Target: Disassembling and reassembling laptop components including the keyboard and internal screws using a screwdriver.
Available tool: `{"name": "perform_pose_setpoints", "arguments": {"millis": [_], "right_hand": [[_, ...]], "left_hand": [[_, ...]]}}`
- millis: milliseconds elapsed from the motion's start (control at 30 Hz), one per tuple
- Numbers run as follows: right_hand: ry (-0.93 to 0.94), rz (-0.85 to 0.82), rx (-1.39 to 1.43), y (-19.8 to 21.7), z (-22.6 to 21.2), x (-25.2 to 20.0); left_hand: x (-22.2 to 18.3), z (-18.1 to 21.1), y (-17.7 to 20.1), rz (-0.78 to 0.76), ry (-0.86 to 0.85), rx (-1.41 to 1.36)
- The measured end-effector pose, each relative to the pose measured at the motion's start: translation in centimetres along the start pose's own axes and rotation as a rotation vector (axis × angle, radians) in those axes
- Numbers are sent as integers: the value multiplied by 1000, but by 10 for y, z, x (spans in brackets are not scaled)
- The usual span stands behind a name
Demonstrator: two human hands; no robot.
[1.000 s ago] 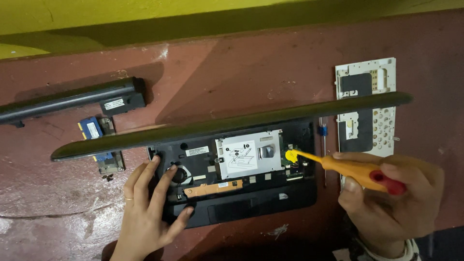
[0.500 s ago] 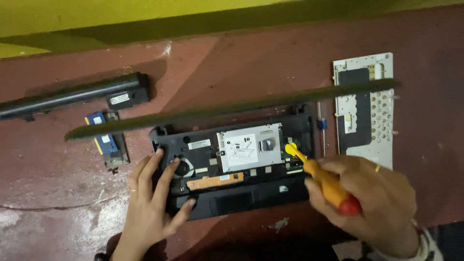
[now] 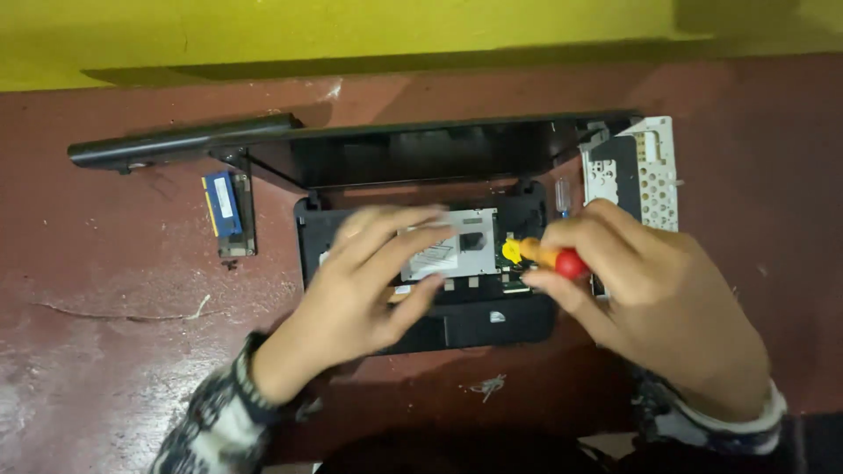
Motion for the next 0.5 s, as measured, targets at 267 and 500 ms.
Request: {"name": "perform_pose_setpoints", "arguments": {"millis": [267, 500], "right_hand": [[-49, 504, -391, -13, 10, -2], [154, 55, 153, 25, -6, -4]], "left_hand": [[52, -25, -78, -20, -60, -335], [64, -25, -81, -119, -265, -579]]}}
Point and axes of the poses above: each hand's wrist, its own x-axis towards the middle knuckle, its own y-axis out of the back of the hand, z = x × y, the point moved 7 cm from there along x, towards the middle knuckle, and after that the axes turned 15 degrees about -y, right-handed, at the moved point
